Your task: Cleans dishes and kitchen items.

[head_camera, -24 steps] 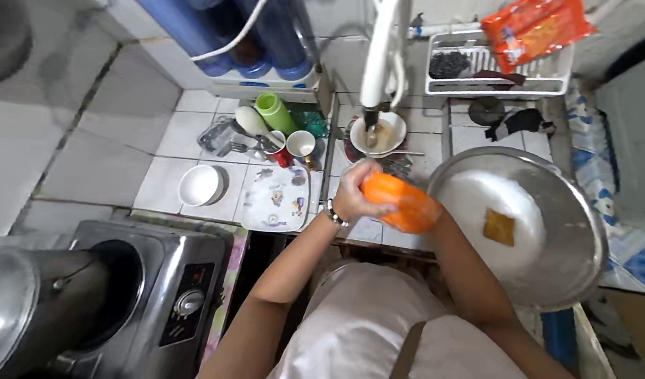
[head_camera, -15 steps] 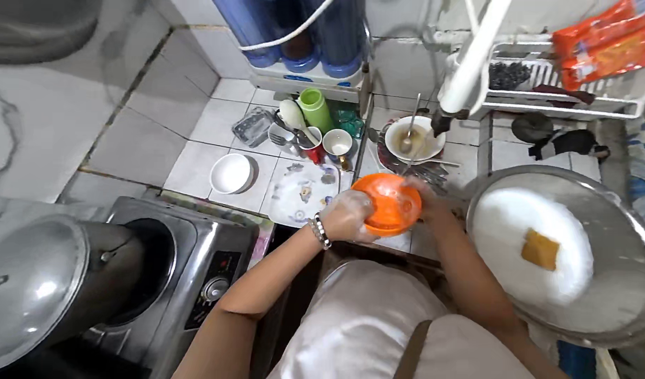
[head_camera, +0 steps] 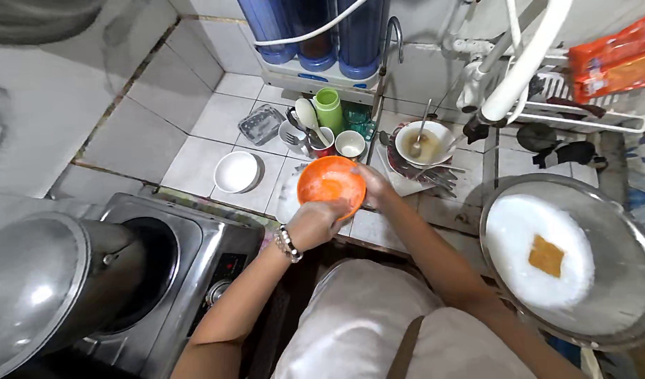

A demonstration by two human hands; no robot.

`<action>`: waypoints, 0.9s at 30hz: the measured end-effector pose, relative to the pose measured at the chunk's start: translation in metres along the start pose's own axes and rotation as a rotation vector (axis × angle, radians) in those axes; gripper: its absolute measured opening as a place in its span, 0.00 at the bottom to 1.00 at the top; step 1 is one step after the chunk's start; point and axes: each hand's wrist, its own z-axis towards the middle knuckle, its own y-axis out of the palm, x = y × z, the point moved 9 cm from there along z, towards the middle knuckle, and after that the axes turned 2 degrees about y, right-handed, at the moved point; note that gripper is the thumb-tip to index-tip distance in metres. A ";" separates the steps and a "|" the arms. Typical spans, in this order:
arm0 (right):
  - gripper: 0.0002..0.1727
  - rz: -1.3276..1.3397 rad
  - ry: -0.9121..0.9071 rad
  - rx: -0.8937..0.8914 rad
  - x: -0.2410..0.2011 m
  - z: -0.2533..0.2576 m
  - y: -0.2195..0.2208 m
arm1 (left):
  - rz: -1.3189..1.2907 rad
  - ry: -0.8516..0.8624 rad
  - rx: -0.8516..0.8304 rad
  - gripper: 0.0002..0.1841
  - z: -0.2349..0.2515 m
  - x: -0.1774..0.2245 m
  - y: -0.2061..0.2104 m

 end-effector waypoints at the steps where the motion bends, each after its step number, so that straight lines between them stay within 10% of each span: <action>1: 0.24 0.013 -0.022 -0.022 0.000 0.000 0.008 | 0.016 -0.149 -0.085 0.27 0.001 -0.009 0.003; 5: 0.29 -0.046 -0.263 -0.056 -0.014 -0.010 0.021 | 0.012 -0.332 -0.052 0.65 0.019 -0.028 0.001; 16: 0.26 0.067 -0.292 0.421 -0.007 -0.076 -0.084 | 0.101 0.256 0.145 0.18 0.051 0.087 0.027; 24: 0.29 -0.059 -0.612 0.387 -0.037 -0.123 -0.102 | -0.140 0.287 0.368 0.19 0.038 0.129 0.009; 27: 0.29 -0.054 -0.638 0.430 -0.043 -0.138 -0.107 | -0.043 0.283 0.740 0.14 0.015 0.130 -0.032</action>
